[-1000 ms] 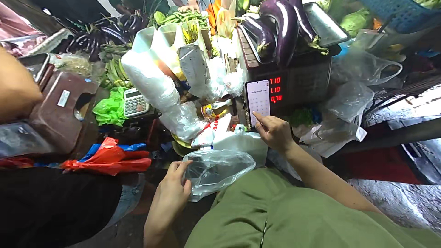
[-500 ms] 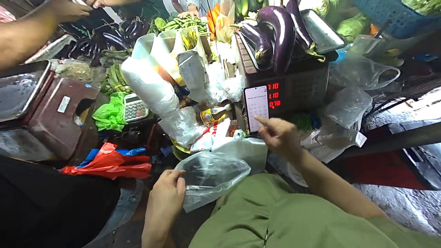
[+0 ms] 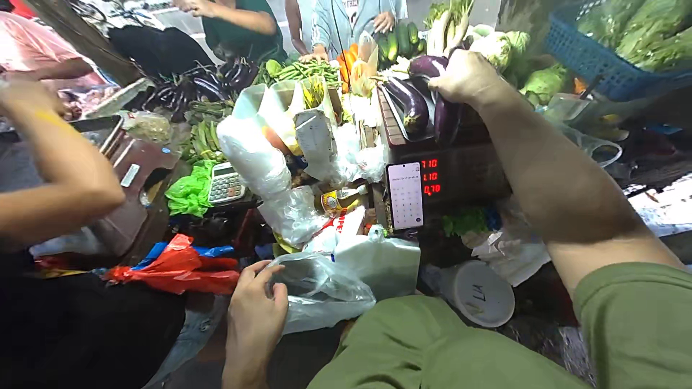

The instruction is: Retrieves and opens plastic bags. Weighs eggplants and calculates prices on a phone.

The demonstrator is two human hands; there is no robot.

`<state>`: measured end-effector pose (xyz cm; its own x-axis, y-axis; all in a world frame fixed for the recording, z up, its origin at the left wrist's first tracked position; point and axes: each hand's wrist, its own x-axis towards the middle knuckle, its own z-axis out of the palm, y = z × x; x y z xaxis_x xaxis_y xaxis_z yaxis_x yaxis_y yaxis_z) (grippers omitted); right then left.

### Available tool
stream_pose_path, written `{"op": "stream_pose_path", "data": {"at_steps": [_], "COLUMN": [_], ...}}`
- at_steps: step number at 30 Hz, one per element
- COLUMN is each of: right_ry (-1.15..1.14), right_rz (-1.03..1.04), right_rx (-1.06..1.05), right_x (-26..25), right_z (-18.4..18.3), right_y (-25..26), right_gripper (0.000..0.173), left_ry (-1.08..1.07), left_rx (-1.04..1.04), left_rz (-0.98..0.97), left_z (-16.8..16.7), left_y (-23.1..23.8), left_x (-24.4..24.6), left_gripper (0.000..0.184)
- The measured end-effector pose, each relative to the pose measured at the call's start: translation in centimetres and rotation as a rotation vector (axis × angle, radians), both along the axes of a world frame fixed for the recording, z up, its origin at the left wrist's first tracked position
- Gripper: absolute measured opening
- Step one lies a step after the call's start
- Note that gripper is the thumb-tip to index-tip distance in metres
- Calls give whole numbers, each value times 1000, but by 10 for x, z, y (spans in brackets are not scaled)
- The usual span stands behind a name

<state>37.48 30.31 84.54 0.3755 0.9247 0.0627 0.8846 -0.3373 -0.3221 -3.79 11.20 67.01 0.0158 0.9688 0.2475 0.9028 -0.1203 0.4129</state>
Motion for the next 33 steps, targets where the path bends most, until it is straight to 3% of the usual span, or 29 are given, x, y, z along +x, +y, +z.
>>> {"op": "stream_pose_path", "data": {"at_steps": [5,9,13,17,19,21,23,26,28,29,31,33], "right_ry": [62,322,794,1000,1021,956,862,745,627,559,446,405], "right_rz": [-41,240,780,908,940,1025,1124,1185,1162,1148,1131,1132], "right_rx": [233,574,625,639,581,526,434,235,108,28,-166,-279], "right_x": [16,-17,-100,-167,-185,-188,-175,-151,-141,-138,-132,-125], "right_z": [17,12,-52,-145,-183,-203,-207,-202,-192,-185,-171,-161], "right_y": [-26,-91,-149,-159,-163,-167,-169,-176,-182,-185,-189,-191], "right_gripper": [68,62,70,79,77,61,45,37,39,43,51,55], "left_ry": [-15,-162,-522,-976,-1081,-1008,-795,-553,-430,-347,-222,-235], "left_rx": [-36,-198,-286,-323,-289,-188,-14,280,405,440,388,252], "left_rz": [15,-44,-181,-253,-292,-276,-262,-302,-225,-136,-10,25], "left_z": [20,46,62,70,75,81,86,90,92,92,91,86], "left_y": [8,29,41,29,19,13,7,-8,-21,-26,-34,-37], "left_x": [5,15,26,37,36,27,9,-13,-11,-6,4,7], "left_gripper": [27,35,46,48,49,51,47,28,26,33,38,25]}}
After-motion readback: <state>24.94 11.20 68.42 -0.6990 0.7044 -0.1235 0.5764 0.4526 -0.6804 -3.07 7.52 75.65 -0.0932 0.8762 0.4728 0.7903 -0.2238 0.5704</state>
